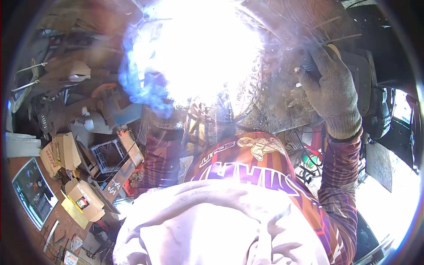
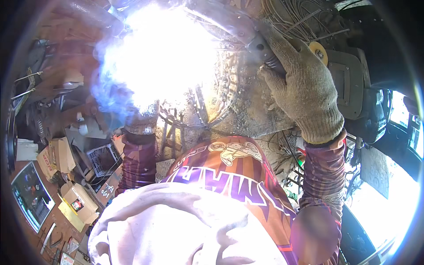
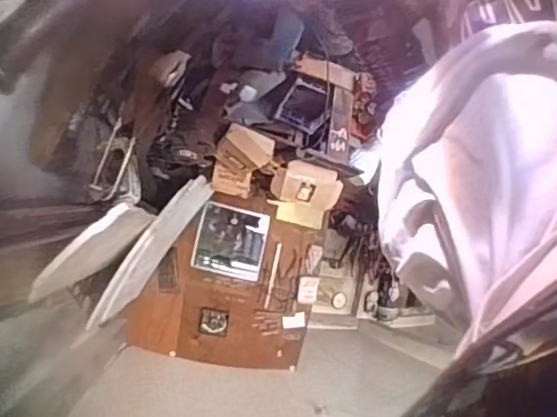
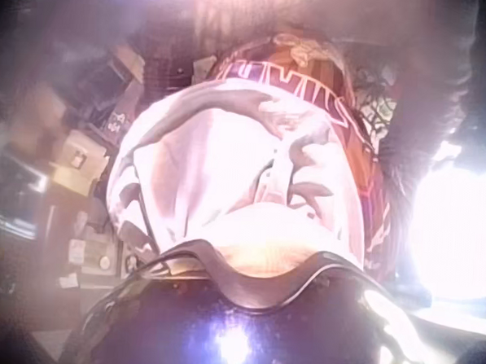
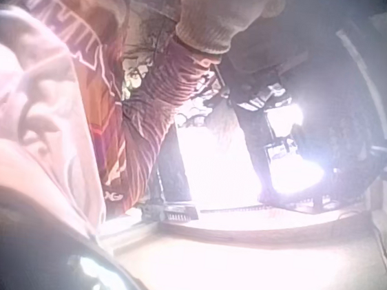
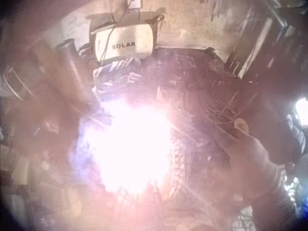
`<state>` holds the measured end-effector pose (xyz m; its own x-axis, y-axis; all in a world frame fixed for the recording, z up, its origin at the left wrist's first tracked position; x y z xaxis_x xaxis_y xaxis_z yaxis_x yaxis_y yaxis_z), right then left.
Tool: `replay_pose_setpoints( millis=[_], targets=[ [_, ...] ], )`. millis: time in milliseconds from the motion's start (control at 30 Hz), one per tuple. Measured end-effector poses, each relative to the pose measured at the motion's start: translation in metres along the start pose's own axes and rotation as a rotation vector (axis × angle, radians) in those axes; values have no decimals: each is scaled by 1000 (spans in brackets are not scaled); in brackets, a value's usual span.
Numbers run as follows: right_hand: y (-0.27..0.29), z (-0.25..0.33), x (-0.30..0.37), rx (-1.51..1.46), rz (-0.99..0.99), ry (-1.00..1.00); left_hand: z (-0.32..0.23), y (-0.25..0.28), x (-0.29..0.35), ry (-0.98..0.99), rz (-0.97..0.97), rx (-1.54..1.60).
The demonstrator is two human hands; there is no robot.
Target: The person joins metal wires to a circular metal frame by hand and using a welding torch.
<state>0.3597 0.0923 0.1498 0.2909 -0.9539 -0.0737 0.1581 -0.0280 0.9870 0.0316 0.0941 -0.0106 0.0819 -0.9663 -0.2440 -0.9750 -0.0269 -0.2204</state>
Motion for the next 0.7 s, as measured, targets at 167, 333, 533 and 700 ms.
replay_pose_setpoints(
  millis=[167,333,533,700],
  targets=[
    [6,12,-4,-57,-68,79,-11,0,7,-50,-49,-295],
    [5,6,-1,-18,-124,127,-58,-31,2,-390,-66,-1003],
    [0,0,1,38,-4,67,-27,2,-14,-104,113,-592],
    [13,5,1,69,-161,157,-15,9,-5,45,173,-455]
  ],
)
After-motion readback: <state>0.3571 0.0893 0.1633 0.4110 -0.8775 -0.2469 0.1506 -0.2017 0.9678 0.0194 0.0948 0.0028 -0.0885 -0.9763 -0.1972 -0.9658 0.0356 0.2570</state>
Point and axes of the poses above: each hand's wrist, its own x-axis away from the middle knuckle, its own y-axis out of the back of the hand, z = x × y, the point moved 5 cm from there along -x, towards the middle knuckle, and after that the axes turned 5 degrees about x, right-handed, at the moved point
